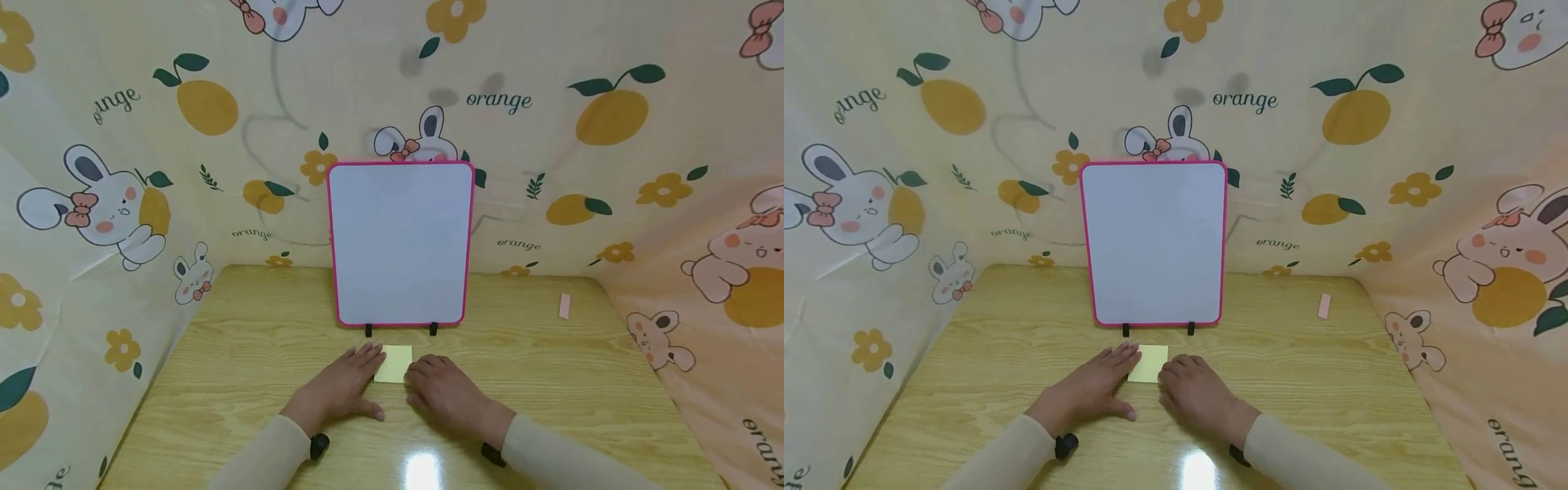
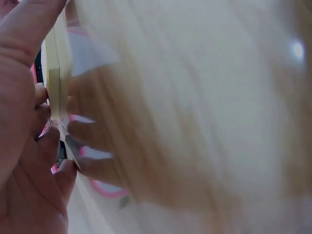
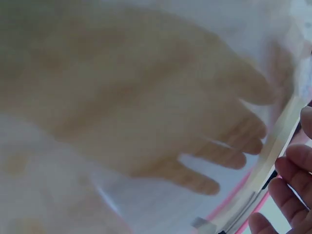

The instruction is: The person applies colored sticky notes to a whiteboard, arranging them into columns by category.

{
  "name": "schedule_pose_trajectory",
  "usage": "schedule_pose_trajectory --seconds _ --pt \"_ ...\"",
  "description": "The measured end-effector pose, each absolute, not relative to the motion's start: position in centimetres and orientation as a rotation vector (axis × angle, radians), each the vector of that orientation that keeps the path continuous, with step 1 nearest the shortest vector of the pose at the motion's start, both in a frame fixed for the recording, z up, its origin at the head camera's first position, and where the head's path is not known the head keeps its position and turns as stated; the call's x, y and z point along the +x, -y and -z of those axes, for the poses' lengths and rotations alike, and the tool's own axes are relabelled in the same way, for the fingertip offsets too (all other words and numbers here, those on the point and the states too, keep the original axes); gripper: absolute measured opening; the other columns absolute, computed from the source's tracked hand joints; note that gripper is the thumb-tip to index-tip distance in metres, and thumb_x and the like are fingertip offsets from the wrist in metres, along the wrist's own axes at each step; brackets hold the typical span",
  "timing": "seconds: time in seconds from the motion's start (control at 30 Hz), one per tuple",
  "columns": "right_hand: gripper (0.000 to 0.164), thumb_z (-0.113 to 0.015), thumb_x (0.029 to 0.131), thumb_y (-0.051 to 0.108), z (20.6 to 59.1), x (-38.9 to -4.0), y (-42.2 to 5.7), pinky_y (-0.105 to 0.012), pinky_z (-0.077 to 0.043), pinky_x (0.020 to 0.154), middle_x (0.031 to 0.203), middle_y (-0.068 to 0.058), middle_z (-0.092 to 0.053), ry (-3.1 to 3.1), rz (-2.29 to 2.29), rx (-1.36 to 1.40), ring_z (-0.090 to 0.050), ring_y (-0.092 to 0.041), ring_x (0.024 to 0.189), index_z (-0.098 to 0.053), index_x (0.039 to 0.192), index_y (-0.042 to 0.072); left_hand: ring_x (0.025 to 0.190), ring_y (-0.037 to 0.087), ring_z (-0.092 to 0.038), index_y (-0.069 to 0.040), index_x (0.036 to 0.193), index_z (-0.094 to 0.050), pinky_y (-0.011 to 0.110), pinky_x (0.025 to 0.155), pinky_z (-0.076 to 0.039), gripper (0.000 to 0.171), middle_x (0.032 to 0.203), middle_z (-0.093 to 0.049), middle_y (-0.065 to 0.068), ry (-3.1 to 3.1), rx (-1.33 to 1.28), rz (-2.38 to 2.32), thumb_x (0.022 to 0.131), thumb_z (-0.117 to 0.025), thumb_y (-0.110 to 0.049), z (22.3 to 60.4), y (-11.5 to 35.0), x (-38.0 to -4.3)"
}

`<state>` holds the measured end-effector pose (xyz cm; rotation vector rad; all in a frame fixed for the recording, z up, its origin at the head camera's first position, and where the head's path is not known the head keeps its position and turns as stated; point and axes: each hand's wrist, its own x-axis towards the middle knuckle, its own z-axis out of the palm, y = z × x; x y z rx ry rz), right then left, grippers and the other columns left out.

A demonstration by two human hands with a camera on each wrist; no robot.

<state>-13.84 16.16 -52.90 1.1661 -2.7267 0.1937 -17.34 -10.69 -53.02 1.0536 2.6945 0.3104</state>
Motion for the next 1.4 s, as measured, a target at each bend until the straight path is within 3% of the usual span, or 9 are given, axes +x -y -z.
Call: schedule_pose_trajectory --seconds 0.4,0.7,1.17,1.4 --pt "0.028 -0.074 0.099 0.042 53.5 -16.0 -15.6 -0.036 -0.054 0.087 0.106 0.005 -0.064 2.797 -0.188 1.080 -0.057 -0.016 0.100 -0.068 0.109 0.017 0.162 0.027 -0.025 -0.009 0.166 -0.033 0.048 0.133 -0.025 0.112 0.175 -0.028 0.006 -2.662 1.022 -0.431 0.082 -0.076 -0.070 53.0 11.7 -17.3" --pt "0.028 -0.079 0.094 0.042 53.8 -16.4 -15.3 -0.034 -0.053 0.082 0.102 0.005 -0.066 2.744 -0.157 1.064 -0.056 -0.015 0.096 -0.068 0.104 0.018 0.162 0.026 -0.024 -0.010 0.166 -0.033 0.048 0.133 -0.026 0.113 0.175 -0.028 0.005 -2.663 1.010 -0.443 0.081 -0.076 -0.070 53.2 11.8 -17.5" --pt "0.022 -0.080 0.095 0.037 53.4 -16.5 -15.1 -0.032 -0.051 0.079 0.096 0.007 -0.066 2.753 -0.183 1.060 -0.055 -0.014 0.091 -0.071 0.101 0.018 0.163 0.025 -0.023 -0.008 0.166 -0.033 0.046 0.134 -0.022 0.114 0.175 -0.028 0.007 -2.683 1.066 -0.337 0.081 -0.072 -0.073 53.3 11.7 -17.7" --pt "0.013 -0.072 0.101 0.033 53.2 -16.6 -15.2 -0.036 -0.054 0.085 0.099 0.007 -0.071 2.692 -0.089 1.123 -0.060 -0.015 0.096 -0.074 0.099 0.020 0.163 0.024 -0.021 -0.009 0.167 -0.031 0.045 0.134 -0.021 0.114 0.175 -0.026 0.007 -2.685 1.080 -0.308 0.082 -0.070 -0.074 53.4 11.7 -17.7"
